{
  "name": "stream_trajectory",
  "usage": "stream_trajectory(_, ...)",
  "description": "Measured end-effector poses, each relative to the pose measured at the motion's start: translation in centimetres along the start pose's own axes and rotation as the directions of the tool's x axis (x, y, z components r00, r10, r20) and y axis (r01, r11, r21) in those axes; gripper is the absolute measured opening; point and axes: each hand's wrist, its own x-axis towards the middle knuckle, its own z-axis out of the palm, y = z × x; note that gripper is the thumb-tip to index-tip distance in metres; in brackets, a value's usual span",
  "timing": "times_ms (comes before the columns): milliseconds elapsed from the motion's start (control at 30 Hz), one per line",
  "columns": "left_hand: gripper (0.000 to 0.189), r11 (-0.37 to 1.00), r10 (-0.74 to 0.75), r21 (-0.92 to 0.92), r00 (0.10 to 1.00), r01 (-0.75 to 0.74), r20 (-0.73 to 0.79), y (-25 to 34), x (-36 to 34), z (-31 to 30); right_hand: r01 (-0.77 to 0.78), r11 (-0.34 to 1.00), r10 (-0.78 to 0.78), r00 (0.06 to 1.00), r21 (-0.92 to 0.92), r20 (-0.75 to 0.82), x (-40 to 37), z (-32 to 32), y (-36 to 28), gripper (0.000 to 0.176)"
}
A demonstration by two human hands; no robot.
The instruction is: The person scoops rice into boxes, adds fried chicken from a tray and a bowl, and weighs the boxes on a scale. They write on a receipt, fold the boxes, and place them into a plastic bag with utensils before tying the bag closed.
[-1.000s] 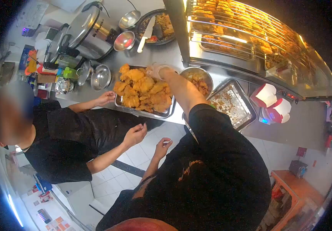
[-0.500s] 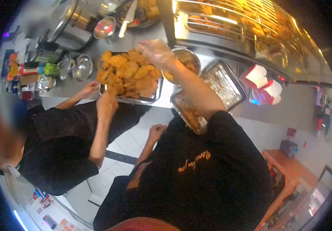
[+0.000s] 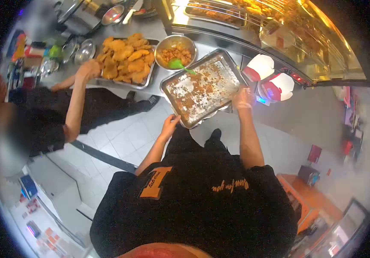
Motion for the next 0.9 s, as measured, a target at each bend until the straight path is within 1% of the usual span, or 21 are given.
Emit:
stream_trajectory(67, 0.039, 0.999, -0.035, -0.016, 0.991, 0.033, -0.127, 0.7, -1.8, 2.5, 0.097, 0.993, -0.086, 0.983, 0.061, -0.164, 1.7, 2.1, 2.1, 0.035)
stream_trajectory(100, 0.037, 0.998, 0.038, 0.064, 0.979, -0.025, -0.201, 0.8, -2.3, 3.2, 0.129, 0.987, -0.104, 0.965, 0.093, -0.239, 2.2, 2.9, 2.4, 0.032)
stream_trajectory(167, 0.034, 0.965, 0.189, 0.234, 0.927, -0.115, -0.323, -0.3, -2.4, 4.0, 0.087, 0.957, -0.032, 0.980, 0.278, -0.198, 3.2, 4.2, 3.9, 0.032)
stream_trajectory(200, 0.035, 0.959, 0.234, 0.245, 0.883, -0.141, -0.407, -2.6, -1.7, 4.0, 0.061, 0.931, 0.000, 0.986, 0.359, -0.168, 3.7, 4.9, 5.2, 0.033)
stream_trajectory(300, 0.047, 0.949, 0.247, 0.266, 0.923, -0.169, -0.296, -2.3, -4.2, 2.1, 0.346, 0.925, -0.348, 0.937, 0.159, -0.017, 4.6, 7.4, 9.4, 0.042)
stream_trajectory(333, 0.049, 0.967, 0.204, 0.207, 0.939, -0.149, -0.276, -2.7, -5.2, 1.6, 0.183, 0.861, -0.292, 0.942, 0.475, 0.165, 1.7, 4.2, 9.1, 0.042)
stream_trajectory(367, 0.050, 0.970, 0.198, 0.184, 0.953, -0.157, -0.228, -3.7, -6.2, 0.9, 0.003, 0.757, -0.275, 0.909, 0.654, 0.314, -0.8, 3.0, 9.7, 0.044)
stream_trajectory(400, 0.051, 0.973, 0.191, 0.164, 0.966, -0.163, -0.176, -5.1, -7.5, 0.4, -0.217, 0.624, -0.252, 0.853, 0.751, 0.456, -3.3, 1.7, 10.2, 0.046)
stream_trajectory(433, 0.052, 0.975, 0.183, 0.158, 0.969, -0.158, -0.164, -6.3, -9.0, 0.2, -0.384, 0.523, -0.228, 0.797, 0.761, 0.559, -3.8, 3.9, 11.7, 0.050)
stream_trajectory(500, 0.053, 0.973, 0.201, 0.137, 0.971, -0.183, -0.127, -9.4, -12.0, -0.3, -0.211, 0.615, -0.292, 0.834, 0.760, 0.468, -4.9, 9.5, 15.0, 0.060)
stream_trajectory(567, 0.054, 0.973, 0.199, 0.139, 0.973, -0.183, -0.114, -12.5, -16.2, -1.2, -0.093, 0.828, -0.277, 0.789, 0.553, 0.548, -9.6, 7.1, 14.2, 0.067)
stream_trajectory(600, 0.054, 0.975, 0.175, 0.157, 0.976, -0.154, -0.126, -13.7, -18.8, -1.7, 0.021, 0.848, -0.304, 0.838, 0.530, 0.453, -13.0, 6.1, 13.3, 0.065)
stream_trajectory(633, 0.055, 0.994, 0.105, 0.024, 0.988, -0.103, -0.114, -15.0, -21.4, -2.3, 0.128, 0.861, -0.333, 0.873, 0.492, 0.356, -15.8, 6.0, 12.5, 0.064)
stream_trajectory(667, 0.056, 0.993, 0.036, -0.105, 0.995, -0.045, -0.088, -16.2, -24.1, -3.1, 0.124, 0.877, -0.331, 0.856, 0.464, 0.397, -17.5, 7.1, 12.0, 0.063)
stream_trajectory(700, 0.056, 0.949, -0.035, -0.316, 0.992, -0.005, -0.123, -16.6, -27.5, -3.5, 0.119, 0.891, -0.327, 0.837, 0.438, 0.438, -19.0, 8.7, 11.3, 0.062)
stream_trajectory(733, 0.062, 0.968, -0.001, -0.247, 0.985, -0.043, -0.172, -19.9, -29.4, -4.7, 0.116, 0.905, -0.322, 0.816, 0.410, 0.480, -20.6, 10.0, 10.0, 0.061)
stream_trajectory(767, 0.072, 0.945, -0.118, -0.325, 0.958, 0.027, -0.262, -19.9, -33.0, -5.5, 0.117, 0.891, -0.357, 0.776, 0.438, 0.520, -22.4, 11.2, 8.3, 0.064)
stream_trajectory(800, 0.081, 0.941, -0.145, -0.332, 0.965, 0.066, -0.220, -23.2, -35.3, -7.6, 0.121, 0.877, -0.394, 0.733, 0.464, 0.554, -24.6, 11.9, 5.9, 0.066)
stream_trajectory(833, 0.082, 0.918, -0.207, -0.389, 0.933, 0.080, -0.295, -23.8, -38.7, -9.1, 0.125, 0.865, -0.427, 0.691, 0.485, 0.583, -26.6, 12.5, 3.5, 0.068)
stream_trajectory(867, 0.084, 0.887, -0.276, -0.453, 0.892, 0.093, -0.358, -24.4, -42.2, -10.3, 0.196, 0.852, -0.475, 0.680, 0.486, 0.558, -28.4, 14.7, 1.1, 0.063)
stream_trajectory(900, 0.084, 0.872, -0.280, -0.481, 0.899, 0.092, -0.337, -27.3, -45.3, -12.4, 0.265, 0.833, -0.523, 0.664, 0.486, 0.535, -30.4, 17.0, -1.5, 0.059)
